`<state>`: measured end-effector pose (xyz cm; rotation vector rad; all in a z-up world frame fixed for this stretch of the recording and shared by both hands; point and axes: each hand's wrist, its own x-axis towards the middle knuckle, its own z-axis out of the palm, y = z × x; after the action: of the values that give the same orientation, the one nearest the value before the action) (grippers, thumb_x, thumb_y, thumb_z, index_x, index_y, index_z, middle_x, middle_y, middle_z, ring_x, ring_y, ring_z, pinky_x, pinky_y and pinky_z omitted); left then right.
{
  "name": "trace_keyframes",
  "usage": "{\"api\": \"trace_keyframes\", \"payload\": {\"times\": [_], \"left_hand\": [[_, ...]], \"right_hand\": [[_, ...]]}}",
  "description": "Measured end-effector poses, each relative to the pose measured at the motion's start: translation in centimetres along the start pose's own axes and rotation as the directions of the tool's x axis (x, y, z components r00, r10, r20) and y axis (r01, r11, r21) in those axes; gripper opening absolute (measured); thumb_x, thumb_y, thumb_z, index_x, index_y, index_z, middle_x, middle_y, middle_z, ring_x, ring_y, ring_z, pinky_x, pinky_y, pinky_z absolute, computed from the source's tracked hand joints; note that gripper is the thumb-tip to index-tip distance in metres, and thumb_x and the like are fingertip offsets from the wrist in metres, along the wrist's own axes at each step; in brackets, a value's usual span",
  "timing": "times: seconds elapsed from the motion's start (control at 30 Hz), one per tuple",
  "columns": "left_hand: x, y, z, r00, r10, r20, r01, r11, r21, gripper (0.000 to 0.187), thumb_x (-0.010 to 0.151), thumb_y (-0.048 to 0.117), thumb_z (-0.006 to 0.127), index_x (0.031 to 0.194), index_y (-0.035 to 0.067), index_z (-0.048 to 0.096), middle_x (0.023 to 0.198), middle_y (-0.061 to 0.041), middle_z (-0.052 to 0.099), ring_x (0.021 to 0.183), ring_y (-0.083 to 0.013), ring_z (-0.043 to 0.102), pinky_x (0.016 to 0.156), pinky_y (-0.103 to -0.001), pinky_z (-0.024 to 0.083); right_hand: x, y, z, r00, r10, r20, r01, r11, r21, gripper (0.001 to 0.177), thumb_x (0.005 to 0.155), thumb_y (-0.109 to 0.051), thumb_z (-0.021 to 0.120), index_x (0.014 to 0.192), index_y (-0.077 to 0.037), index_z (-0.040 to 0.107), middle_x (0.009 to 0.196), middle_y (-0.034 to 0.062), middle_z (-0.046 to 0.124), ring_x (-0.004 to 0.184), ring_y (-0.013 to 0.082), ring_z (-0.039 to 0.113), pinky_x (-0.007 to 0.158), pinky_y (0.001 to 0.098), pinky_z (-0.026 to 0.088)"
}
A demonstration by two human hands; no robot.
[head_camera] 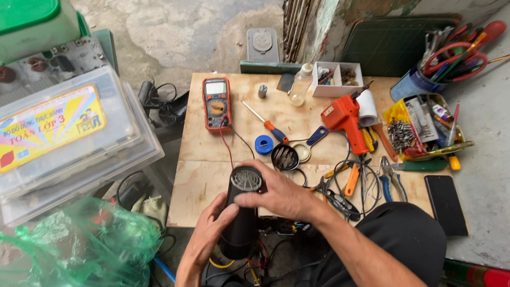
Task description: The person uses a screwdriver to tighten a screw on the exposed wiring of a disassembled hair dryer. They then pick up the hair dryer's metal grille, inspect it, and place it back onto the device's opening.
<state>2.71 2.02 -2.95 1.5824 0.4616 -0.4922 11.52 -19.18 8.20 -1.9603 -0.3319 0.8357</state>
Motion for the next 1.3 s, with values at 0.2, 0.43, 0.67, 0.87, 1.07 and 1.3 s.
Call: {"api": "trace_keyframes", "payload": {"times": [0.2,0.43,0.67,0.87,1.07,1.3], "left_hand": [[-4.2,4.4,2.7,0.990,-0.073,0.121,0.105,0.953,-0.283,0.086,0.075,0.040,0.075,0.156,0.010,0.065,0.127,-0.015,0.078,0.113,-0.0230,0.072,0.100,-0.038,0.059],[-3.2,2.0,2.5,0.945,-0.328,-0.022,0.266,0.802,-0.534,0.054,0.085,0.035,0.078,0.125,0.000,0.067,0.099,-0.022,0.071,0.080,-0.0324,0.069,0.073,-0.048,0.060],[-1.4,0.4,2.7,0.890,-0.453,0.048,0.333,0.575,-0.747,0.055,0.085,0.040,0.084,0.122,0.004,0.067,0.096,-0.020,0.073,0.079,-0.0338,0.071,0.076,-0.049,0.063],[-1.4,-0.2,2.4,0.897,-0.439,0.050,0.305,0.535,-0.788,0.050,0.086,0.042,0.085,0.116,0.005,0.068,0.092,-0.017,0.072,0.076,-0.0312,0.070,0.073,-0.046,0.062],[-1.6,0.1,2.4,0.891,-0.451,0.059,0.323,0.535,-0.780,0.056,0.083,0.041,0.086,0.122,0.005,0.068,0.095,-0.018,0.072,0.078,-0.0324,0.070,0.075,-0.047,0.062],[-1.7,-0.1,2.1,0.887,-0.459,0.050,0.306,0.501,-0.809,0.058,0.081,0.043,0.088,0.120,0.005,0.069,0.094,-0.018,0.074,0.078,-0.0316,0.072,0.076,-0.046,0.064]], "right_hand": [[2.6,-0.7,-0.1,0.992,0.085,0.092,-0.099,0.982,0.162,0.081,0.079,-0.055,0.069,0.150,-0.018,0.061,0.133,0.0067,0.073,0.119,0.0181,0.068,0.104,0.0329,0.053],[4.3,5.1,-5.9,0.934,0.194,-0.300,-0.247,0.957,-0.150,0.070,0.098,-0.061,0.052,0.158,-0.027,0.060,0.149,0.0091,0.072,0.121,0.0241,0.072,0.098,0.0418,0.057],[6.9,15.2,-3.2,0.956,0.100,-0.275,-0.250,0.769,-0.588,0.037,0.108,-0.040,0.060,0.135,-0.017,0.069,0.130,0.0084,0.069,0.111,0.0284,0.068,0.087,0.0470,0.059],[8.5,18.3,-2.8,0.949,0.018,-0.316,-0.210,0.784,-0.585,0.026,0.104,-0.031,0.061,0.122,-0.019,0.074,0.123,0.0058,0.070,0.109,0.0318,0.070,0.086,0.0528,0.056],[7.4,16.8,-2.7,0.907,0.019,-0.420,-0.234,0.853,-0.466,0.024,0.103,-0.038,0.061,0.105,-0.017,0.072,0.112,0.0018,0.076,0.096,0.0230,0.069,0.082,0.0434,0.055],[8.5,19.8,-2.5,0.940,-0.098,-0.327,-0.187,0.655,-0.732,0.042,0.102,-0.037,0.062,0.141,-0.021,0.067,0.128,0.0067,0.063,0.120,0.0347,0.066,0.088,0.0624,0.057]]}}
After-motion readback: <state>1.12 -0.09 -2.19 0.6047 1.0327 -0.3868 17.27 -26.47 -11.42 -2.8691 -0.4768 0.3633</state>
